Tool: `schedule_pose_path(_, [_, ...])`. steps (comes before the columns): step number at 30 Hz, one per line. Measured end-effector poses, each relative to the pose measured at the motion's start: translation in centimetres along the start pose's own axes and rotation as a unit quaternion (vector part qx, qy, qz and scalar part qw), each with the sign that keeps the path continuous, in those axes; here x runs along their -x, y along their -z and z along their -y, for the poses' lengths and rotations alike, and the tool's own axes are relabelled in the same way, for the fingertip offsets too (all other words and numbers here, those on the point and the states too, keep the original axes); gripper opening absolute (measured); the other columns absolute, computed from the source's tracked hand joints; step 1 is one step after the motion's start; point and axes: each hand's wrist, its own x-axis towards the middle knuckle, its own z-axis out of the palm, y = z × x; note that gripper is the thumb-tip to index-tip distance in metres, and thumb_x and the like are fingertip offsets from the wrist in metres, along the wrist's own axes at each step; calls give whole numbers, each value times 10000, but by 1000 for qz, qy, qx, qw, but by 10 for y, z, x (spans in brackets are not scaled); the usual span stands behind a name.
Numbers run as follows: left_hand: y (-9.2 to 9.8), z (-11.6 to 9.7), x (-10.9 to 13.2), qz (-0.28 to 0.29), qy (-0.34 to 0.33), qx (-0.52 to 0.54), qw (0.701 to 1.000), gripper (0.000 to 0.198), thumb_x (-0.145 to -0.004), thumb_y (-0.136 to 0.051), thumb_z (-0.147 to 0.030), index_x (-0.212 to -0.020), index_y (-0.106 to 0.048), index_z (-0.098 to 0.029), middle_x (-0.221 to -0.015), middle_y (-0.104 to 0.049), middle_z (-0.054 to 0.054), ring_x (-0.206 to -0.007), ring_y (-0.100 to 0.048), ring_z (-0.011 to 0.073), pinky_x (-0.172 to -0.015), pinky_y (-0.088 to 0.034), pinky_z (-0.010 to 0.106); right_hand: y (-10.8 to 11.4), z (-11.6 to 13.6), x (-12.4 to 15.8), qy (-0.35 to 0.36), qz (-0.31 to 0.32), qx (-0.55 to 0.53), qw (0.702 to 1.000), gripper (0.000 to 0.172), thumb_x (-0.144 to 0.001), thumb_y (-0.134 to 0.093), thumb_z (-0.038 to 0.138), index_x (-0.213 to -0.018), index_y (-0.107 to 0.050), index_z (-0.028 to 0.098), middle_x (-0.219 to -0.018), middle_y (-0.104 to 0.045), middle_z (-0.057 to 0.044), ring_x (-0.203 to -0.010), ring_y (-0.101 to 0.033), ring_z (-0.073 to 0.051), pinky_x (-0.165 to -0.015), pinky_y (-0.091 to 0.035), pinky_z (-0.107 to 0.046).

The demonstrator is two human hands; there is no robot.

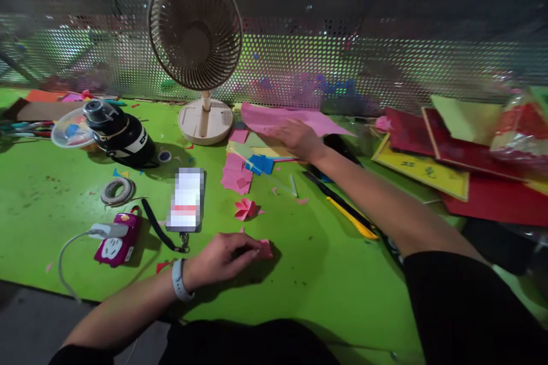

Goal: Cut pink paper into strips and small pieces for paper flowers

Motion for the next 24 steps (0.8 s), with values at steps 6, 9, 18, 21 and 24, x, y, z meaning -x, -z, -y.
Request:
schedule_pose_path(6, [0, 0, 0, 2, 14, -10, 1000, 251, -1018, -566, -305, -1091, -727, -126, -921, -786, 89, -767, -724, 136, -712, -573, 235, 7, 0, 4, -9, 48, -29, 998, 457, -1010, -445, 276, -1449, -564, 321, -1628, -451, -82, -1377, -521, -278, -1078, -469, -509])
schedule_pose_path(9, [0, 0, 0, 10, 20, -5, 1000, 259, -1021, -557, -305, -1100, -724, -124, -917, -785, 90, -748, -718, 134, -695, -568, 236, 13, 9, 3, 4, 122, -4, 992, 428, -996, -473, 326, -1392, -623, 263, -1662, -390, -110, -1509, -357, -318, -1179, -309, -590])
schedule_pose_path(18, [2, -2, -1, 7, 8, 3, 1000, 245, -1019, -558, -282, -1091, -727, -120, -925, -789, 91, -787, -738, 138, -733, -574, 229, 11, 17, -26, -9, 218, 107, 970, 472, -869, -594, 337, -1240, -706, 67, -1282, -685, -263, -1199, -604, -412, -1121, -268, -657])
schedule_pose_path(21, [2, -3, -1, 10, 18, 1, 1000, 249, -1018, -561, -295, -1086, -730, -124, -936, -790, 92, -797, -740, 142, -742, -578, 231, 10, 16, -30, 7, 186, 101, 977, 400, -878, -549, 246, -1196, -729, 83, -1560, -483, -252, -1395, -465, -419, -1161, -207, -681])
schedule_pose_path(24, [2, -1, -1, 11, 17, -4, 1000, 247, -1015, -565, -295, -1090, -732, -129, -960, -792, 95, -800, -739, 143, -746, -582, 239, 10, 15, -31, -16, 175, 57, 983, 359, -867, -594, 262, -1139, -747, 86, -1660, -339, -233, -1501, -316, -435, -1187, -129, -718])
